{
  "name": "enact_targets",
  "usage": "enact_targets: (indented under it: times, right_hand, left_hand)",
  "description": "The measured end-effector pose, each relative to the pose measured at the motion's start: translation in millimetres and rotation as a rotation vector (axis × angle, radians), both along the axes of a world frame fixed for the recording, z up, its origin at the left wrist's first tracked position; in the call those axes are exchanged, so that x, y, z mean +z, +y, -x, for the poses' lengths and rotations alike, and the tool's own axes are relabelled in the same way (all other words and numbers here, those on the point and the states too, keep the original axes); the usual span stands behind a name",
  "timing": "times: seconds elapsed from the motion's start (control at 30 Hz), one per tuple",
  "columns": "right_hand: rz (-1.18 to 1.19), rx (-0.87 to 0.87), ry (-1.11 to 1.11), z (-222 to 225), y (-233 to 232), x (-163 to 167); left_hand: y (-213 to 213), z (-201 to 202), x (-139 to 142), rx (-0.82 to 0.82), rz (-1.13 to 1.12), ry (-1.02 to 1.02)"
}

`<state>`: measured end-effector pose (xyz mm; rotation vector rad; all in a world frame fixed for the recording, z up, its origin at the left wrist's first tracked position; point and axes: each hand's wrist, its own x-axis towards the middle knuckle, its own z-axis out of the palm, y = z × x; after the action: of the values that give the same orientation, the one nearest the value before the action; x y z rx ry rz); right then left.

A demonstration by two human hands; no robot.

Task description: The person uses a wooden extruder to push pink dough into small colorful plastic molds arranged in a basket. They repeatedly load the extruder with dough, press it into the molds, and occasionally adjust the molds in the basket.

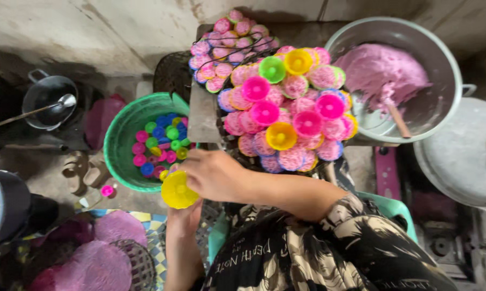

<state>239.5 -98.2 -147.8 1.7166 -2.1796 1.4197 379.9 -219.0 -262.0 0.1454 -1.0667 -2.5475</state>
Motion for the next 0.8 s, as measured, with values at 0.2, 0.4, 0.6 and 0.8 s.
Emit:
enact_targets:
  times: [0.2,0.4,0.6,0.8]
  right_hand:
    - [-0.017,-0.176,0.004,116,110,53]
    - [-0.235,-0.584,0.238,255,216,29]
    - [-0.391,-0.592,0.159,297,227,-45]
    - [-0.409,-0.566,0.141,306,224,-61]
  left_hand:
    - [30,52,12,-0.123,0.007,-0.113]
    - [33,62,11,-0.135,-0.034,-0.001]
    - [38,67,7,-0.116,0.012,-0.016]
    - [39,64,23,-0.083,0.113,-0.053]
